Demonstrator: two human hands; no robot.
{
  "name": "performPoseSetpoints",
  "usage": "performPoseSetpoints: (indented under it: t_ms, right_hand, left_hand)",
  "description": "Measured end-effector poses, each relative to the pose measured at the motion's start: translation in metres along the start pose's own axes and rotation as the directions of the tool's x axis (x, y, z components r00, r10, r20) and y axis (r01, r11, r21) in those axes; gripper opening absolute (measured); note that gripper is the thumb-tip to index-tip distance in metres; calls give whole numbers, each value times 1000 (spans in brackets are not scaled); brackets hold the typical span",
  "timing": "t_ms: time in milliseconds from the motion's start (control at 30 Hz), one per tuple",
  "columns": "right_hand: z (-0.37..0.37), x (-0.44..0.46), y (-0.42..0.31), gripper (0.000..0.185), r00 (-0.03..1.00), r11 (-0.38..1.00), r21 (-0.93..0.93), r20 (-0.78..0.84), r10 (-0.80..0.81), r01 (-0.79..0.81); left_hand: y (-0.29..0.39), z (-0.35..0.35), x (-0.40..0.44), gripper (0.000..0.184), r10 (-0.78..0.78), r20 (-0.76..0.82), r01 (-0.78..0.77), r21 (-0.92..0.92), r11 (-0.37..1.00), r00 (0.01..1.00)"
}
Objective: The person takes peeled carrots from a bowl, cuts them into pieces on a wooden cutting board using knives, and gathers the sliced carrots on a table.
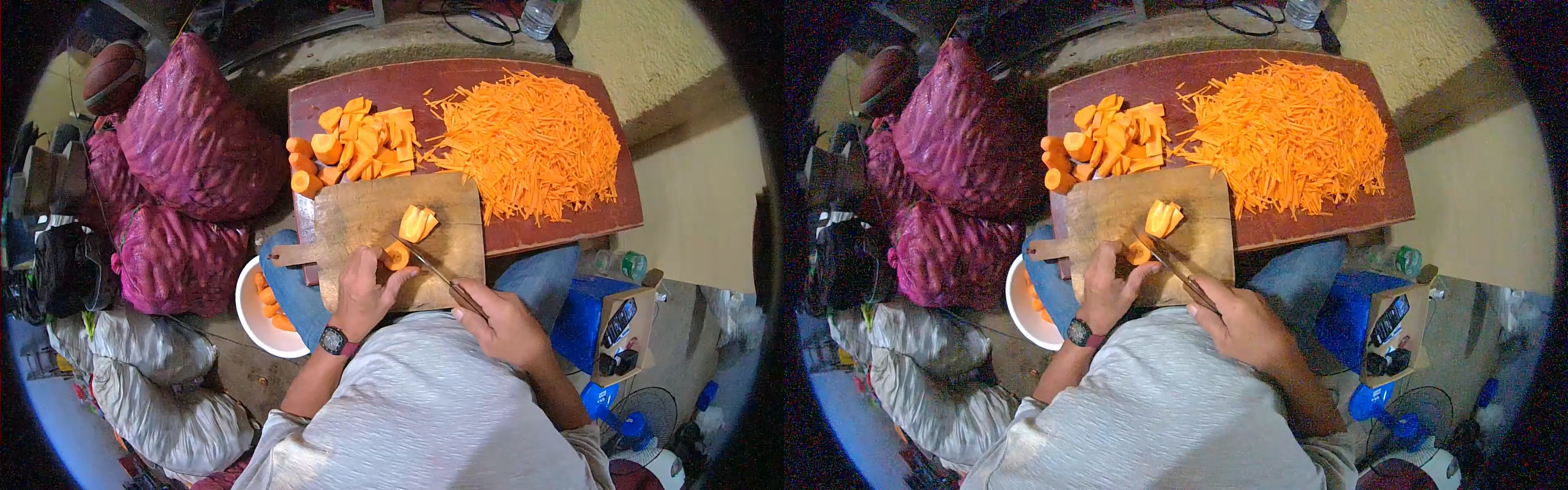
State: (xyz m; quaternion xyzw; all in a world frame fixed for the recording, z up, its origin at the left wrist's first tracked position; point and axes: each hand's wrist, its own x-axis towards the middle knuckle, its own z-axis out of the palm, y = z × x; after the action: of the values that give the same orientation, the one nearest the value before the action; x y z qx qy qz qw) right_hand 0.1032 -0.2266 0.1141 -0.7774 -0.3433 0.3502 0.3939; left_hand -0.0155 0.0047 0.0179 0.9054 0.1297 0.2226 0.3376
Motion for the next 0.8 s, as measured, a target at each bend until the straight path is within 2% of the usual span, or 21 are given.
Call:
performPoseSetpoints:
  t_ms: [167,267,333,467,533,567,633,667,733,800]
  right_hand:
    - [11,4,9,40,999,1000,-4,-42,1,-1]
    - [12,10,8,39,999,1000,21,-35,-3,4]
    - [10,13,8,38,1000,1000,21,-18,-14,14]
    - [6,15,6,43,999,1000,14,45,6,-7]
    - [6,11,2,43,999,999,10,2,-42,42]
    - [5,8,1,43,999,999,12,2,-40,40]
    - [3,4,-3,39,1000,999,-46,5,0,0]
    - [1,3,-5,39,1000,999,-46,4,1,-1]
    - [-3,1,-8,39,997,985,-167,66,46,-34]
    - [-8,-1,-14,39,995,983,-180,78,56,-42]
  left_hand:
    - [-3,-1,-1,52,-27,7,27,17,999,1000]
    - [-1,-8,4,51,9,-15,-9,18,1000,1000]
    - [-2,-11,6,50,-51,28,51,-16,999,998]
    - [-5,-14,9,47,-75,88,80,-50,996,993]
    - [-5,-13,8,42,74,19,-73,-28,997,997]
    - [-4,-13,8,42,73,22,-73,-29,997,997]
    - [-1,-14,10,40,190,49,-193,58,980,981]
    - [1,-13,10,40,191,50,-194,57,979,980]
    - [5,-12,10,40,170,30,-171,39,984,985]
    - [4,-12,12,40,188,33,-190,44,981,982]
